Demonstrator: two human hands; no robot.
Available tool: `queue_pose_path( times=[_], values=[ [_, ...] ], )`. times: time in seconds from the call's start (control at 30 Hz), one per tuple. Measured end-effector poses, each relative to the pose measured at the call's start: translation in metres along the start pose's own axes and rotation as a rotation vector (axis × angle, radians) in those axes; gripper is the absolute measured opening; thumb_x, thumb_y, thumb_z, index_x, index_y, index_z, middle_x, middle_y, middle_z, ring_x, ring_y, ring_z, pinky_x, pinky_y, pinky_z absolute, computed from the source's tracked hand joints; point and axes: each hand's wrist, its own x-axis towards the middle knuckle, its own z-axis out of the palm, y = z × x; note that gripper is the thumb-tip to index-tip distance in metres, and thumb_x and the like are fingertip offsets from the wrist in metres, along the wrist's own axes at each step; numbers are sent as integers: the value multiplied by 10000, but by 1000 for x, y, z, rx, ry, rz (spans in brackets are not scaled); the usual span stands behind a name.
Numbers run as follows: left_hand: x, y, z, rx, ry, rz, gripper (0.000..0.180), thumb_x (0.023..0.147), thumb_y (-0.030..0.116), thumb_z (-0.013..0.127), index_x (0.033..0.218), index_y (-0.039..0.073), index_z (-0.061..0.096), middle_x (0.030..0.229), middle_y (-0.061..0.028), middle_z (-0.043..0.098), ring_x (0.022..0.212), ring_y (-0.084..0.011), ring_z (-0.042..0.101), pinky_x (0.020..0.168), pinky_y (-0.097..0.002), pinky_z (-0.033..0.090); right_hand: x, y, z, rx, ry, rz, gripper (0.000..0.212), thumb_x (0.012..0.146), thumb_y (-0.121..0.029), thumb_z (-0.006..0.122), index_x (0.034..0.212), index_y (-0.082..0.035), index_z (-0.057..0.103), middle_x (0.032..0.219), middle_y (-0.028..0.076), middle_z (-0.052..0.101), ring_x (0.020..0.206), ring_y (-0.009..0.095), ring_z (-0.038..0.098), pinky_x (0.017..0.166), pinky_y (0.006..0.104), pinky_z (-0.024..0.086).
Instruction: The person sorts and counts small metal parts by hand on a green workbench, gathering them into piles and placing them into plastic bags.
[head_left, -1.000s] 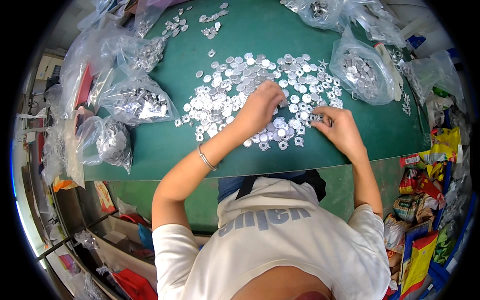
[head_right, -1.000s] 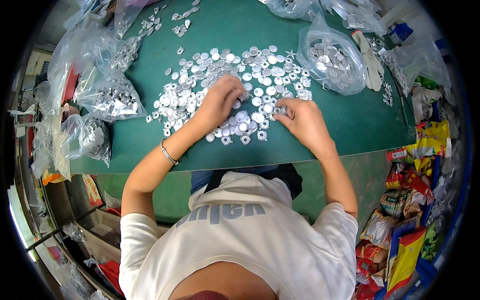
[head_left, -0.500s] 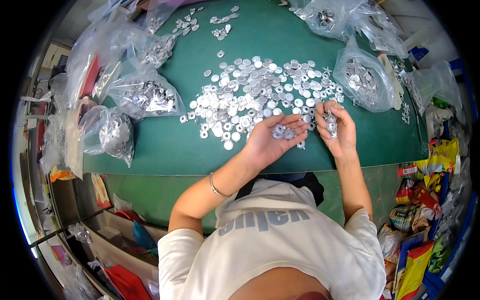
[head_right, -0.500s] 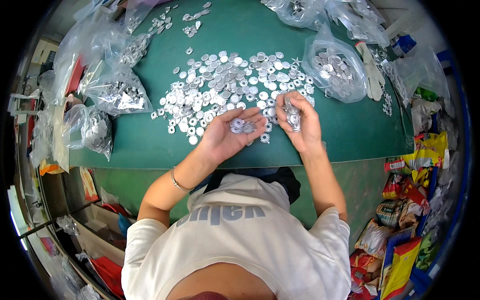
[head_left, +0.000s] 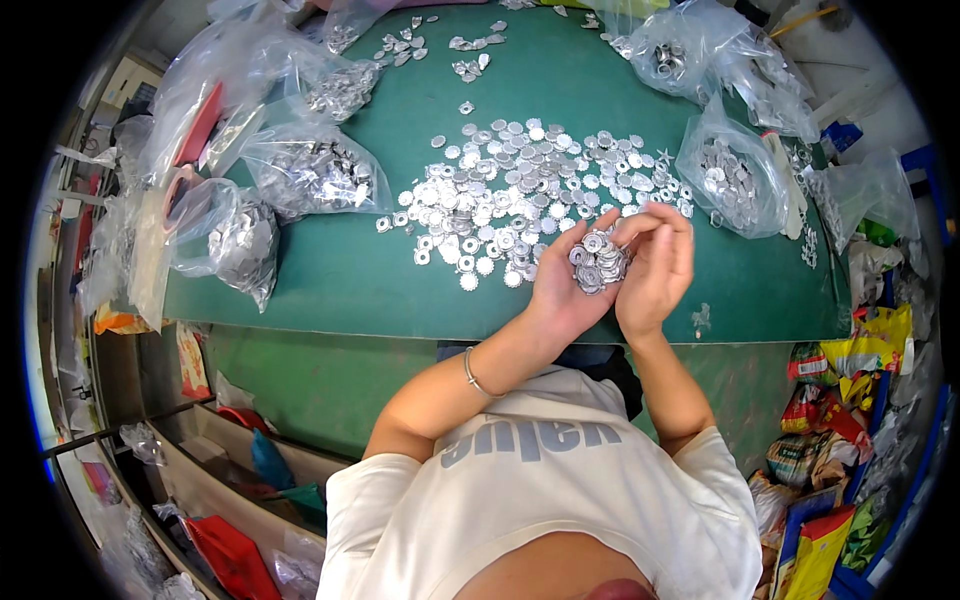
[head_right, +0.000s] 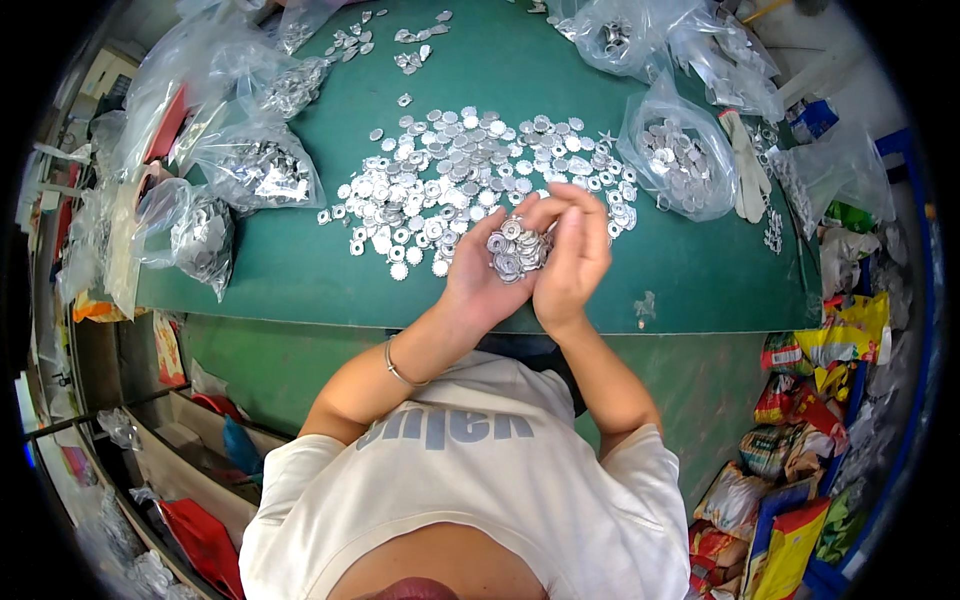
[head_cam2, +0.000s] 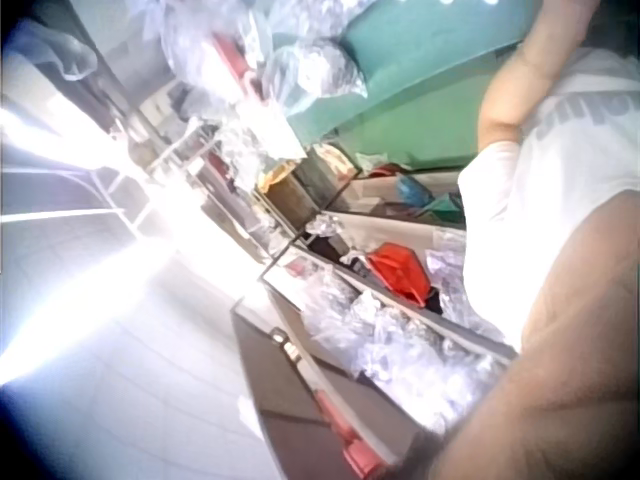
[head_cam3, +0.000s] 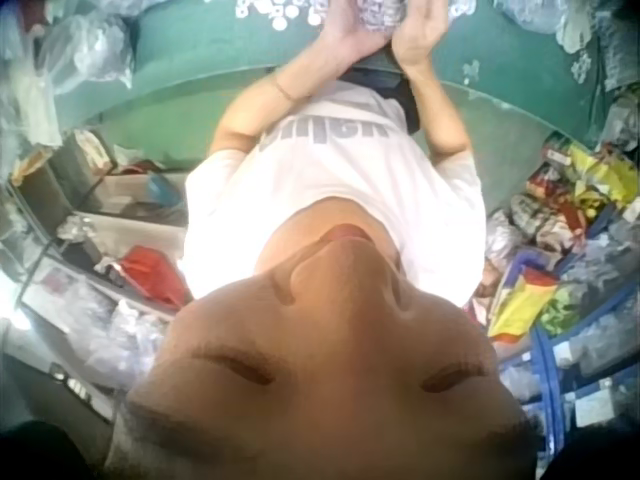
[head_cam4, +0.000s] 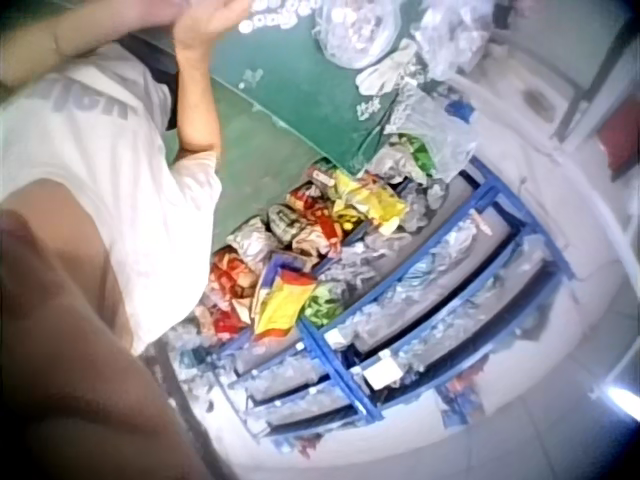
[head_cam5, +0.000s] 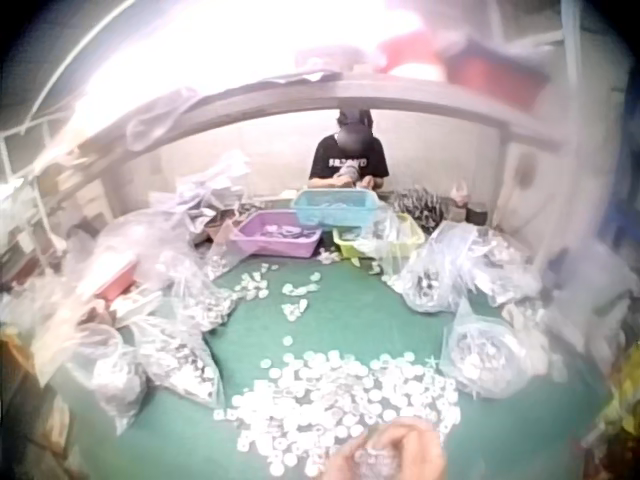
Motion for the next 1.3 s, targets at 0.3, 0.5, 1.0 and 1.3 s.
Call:
queue_pose_path(
  times=[0.3, 0.5, 1.0, 1.3],
  values=[
    [-7, 5, 12, -170, -122, 59, 333, 959, 260, 345, 1209, 88, 483, 1183, -130, 535, 1107, -266, 515, 1012, -462, 352, 11, -13, 3, 191, 278, -151, 242, 970, -125, 317, 1143, 15, 411, 856, 104, 502, 775, 172, 468, 724, 313, 409],
    [7, 30, -1, -183, -133, 90, 332, 968, 261, 324, 1208, 83, 469, 1219, -159, 510, 1153, -292, 481, 1048, -518, 300, 6, -14, -43, 67, 398, -13, 192, 955, -86, 407, 1107, 16, 465, 819, 64, 499, 751, 132, 467, 710, 259, 404],
    [50, 78, 26, 146, 18, -90, 266, 937, 188, 448, 1156, 47, 505, 865, -69, 504, 696, -123, 472, 498, -201, 374, -37, -31, -128, -634, 297, 186, 109, 908, -19, 491, 982, 17, 563, 770, 29, 532, 668, 73, 481, 606, 205, 410],
    [186, 155, 110, 367, 110, 249, 176, 912, 112, 446, 1046, 28, 523, 768, -80, 546, 643, -158, 517, 477, -229, 411, -40, -18, -133, -887, 354, 10, 110, 874, 28, 469, 919, 37, 568, 753, 87, 523, 623, 147, 501, 552, 252, 412]
  ],
)
